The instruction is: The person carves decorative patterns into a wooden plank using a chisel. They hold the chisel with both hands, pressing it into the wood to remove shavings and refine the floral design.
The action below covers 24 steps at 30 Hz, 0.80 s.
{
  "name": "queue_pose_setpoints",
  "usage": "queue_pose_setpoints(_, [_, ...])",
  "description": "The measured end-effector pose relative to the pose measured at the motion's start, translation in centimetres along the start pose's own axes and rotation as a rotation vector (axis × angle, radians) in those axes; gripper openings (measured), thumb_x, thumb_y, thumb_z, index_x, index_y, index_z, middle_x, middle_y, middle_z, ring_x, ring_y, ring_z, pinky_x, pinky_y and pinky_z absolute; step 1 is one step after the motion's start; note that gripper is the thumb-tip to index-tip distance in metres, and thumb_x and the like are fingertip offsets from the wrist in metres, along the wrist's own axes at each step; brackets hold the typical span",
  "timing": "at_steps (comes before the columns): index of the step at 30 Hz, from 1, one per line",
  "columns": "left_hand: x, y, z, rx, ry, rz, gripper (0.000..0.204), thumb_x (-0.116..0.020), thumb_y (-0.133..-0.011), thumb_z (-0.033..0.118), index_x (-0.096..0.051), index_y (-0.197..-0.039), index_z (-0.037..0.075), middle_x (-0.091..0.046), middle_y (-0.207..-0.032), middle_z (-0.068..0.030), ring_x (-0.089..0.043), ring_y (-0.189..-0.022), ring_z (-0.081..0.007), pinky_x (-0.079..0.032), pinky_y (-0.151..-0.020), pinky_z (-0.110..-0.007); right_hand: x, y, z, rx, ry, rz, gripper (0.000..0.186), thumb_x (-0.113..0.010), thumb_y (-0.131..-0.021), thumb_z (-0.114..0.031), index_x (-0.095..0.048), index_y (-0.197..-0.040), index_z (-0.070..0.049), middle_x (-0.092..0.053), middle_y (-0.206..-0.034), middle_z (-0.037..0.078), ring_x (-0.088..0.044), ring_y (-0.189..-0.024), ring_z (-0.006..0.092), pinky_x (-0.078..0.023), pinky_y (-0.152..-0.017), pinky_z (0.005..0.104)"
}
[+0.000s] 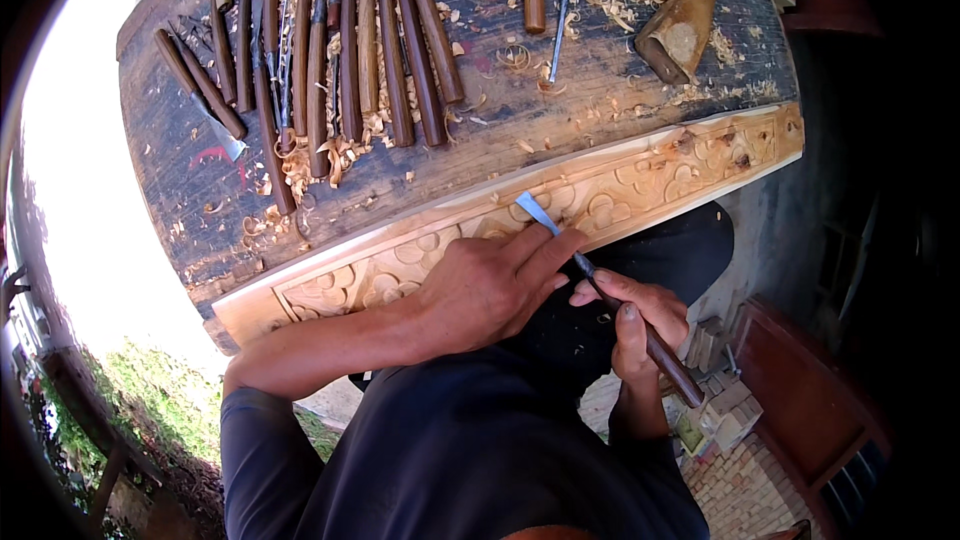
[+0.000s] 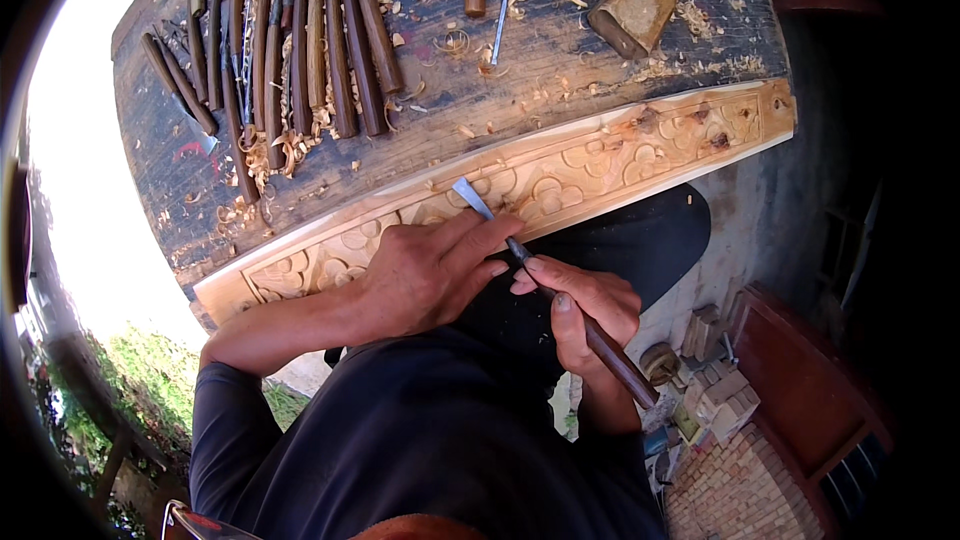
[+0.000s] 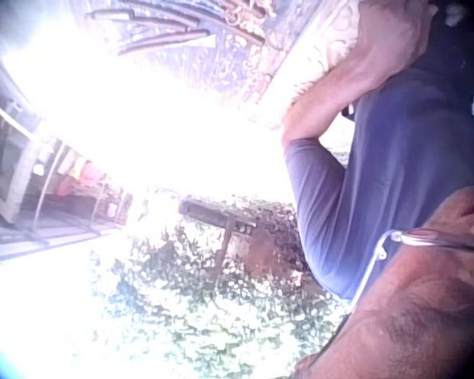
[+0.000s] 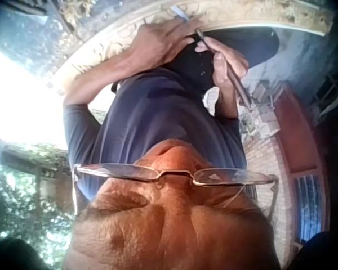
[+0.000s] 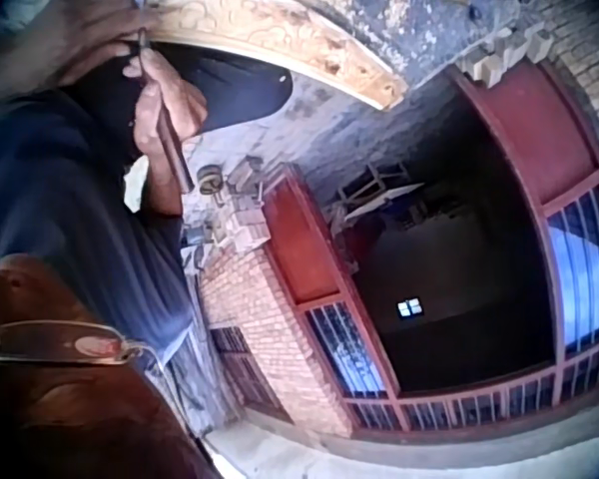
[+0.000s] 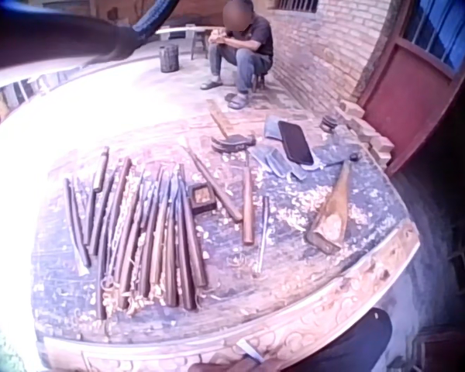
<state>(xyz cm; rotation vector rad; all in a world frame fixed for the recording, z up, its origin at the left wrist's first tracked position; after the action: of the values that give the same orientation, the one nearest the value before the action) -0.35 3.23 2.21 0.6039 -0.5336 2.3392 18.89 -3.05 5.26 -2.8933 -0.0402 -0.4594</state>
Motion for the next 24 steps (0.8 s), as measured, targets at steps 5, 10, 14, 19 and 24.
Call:
queue_pose_setpoints(5, [0.0, 0.1, -0.3, 0.07, 0.086, 0.025, 0.041, -0.076, -0.098, 0.012, -0.065, -0.136, 0.001, -0.069, -0.102, -0.0144, -0.072, -0.071, -0.0323, -0.059, -0.059, -0.043, -0.7, -0.3, -0.6, 0.025, 0.022, -0.009, 0.029, -0.055, -0.108, -0.005, -0.073, -0.121, 0.013, -0.081, -0.097, 0.028, -0.083, -0.081, 0.0341, -0.069, -0.078, 0.0425])
queue_pose_setpoints(10, [0.3, 0.4, -0.6, 0.083, 0.167, 0.111, 0.039, -0.079, -0.093, 0.002, -0.066, -0.13, 0.002, -0.068, -0.093, -0.0129, -0.071, -0.07, -0.0333, -0.055, -0.056, -0.043, -2.4, -0.9, -2.6, 0.093, 0.133, -0.071, 0.03, -0.052, -0.102, 0.003, -0.069, -0.124, 0.013, -0.08, -0.094, 0.027, -0.083, -0.081, 0.0348, -0.069, -0.076, 0.0427])
queue_pose_setpoints(14, [0.2, 0.6, -0.9, 0.095, 0.213, 0.16, 0.036, -0.078, -0.091, 0.0, -0.067, -0.126, 0.003, -0.07, -0.089, -0.012, -0.07, -0.069, -0.0333, -0.055, -0.056, -0.042, -2.9, -0.5, -2.2, 0.079, 0.075, -0.012, 0.029, -0.053, -0.1, 0.003, -0.07, -0.121, 0.013, -0.079, -0.092, 0.027, -0.082, -0.08, 0.0349, -0.069, -0.074, 0.0426])
queue_pose_setpoints(19, [0.1, 1.1, -1.2, 0.06, 0.205, 0.236, 0.033, -0.08, -0.089, 0.0, -0.07, -0.12, 0.003, -0.074, -0.091, -0.0111, -0.069, -0.065, -0.0273, -0.054, -0.055, -0.037, -4.2, -0.1, -3.0, 0.18, 0.146, -0.02, 0.034, -0.053, -0.104, -0.008, -0.067, -0.125, 0.015, -0.077, -0.088, 0.027, -0.081, -0.078, 0.0376, -0.069, -0.074, 0.0481])
queue_pose_setpoints(24, [1.8, 3.0, 0.2, -0.173, -0.05, 0.311, 0.038, -0.083, -0.083, 0.003, -0.073, -0.12, 0.005, -0.072, -0.088, -0.0079, -0.066, -0.06, -0.0218, -0.052, -0.051, -0.034, -4.3, -0.1, -4.1, 0.321, 0.032, -0.088, 0.043, -0.055, -0.095, -0.002, -0.067, -0.132, 0.016, -0.077, -0.089, 0.027, -0.08, -0.077, 0.038, -0.069, -0.073, 0.0486])
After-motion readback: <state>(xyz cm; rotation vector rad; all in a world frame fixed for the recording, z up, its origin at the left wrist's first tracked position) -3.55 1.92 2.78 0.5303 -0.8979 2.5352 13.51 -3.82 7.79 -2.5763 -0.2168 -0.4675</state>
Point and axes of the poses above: each hand's wrist, its own y-axis away from the middle knuckle, its own x-axis out of the back of the hand, z = x × y, the point moved 5 cm from there along -y, towards the middle knuckle
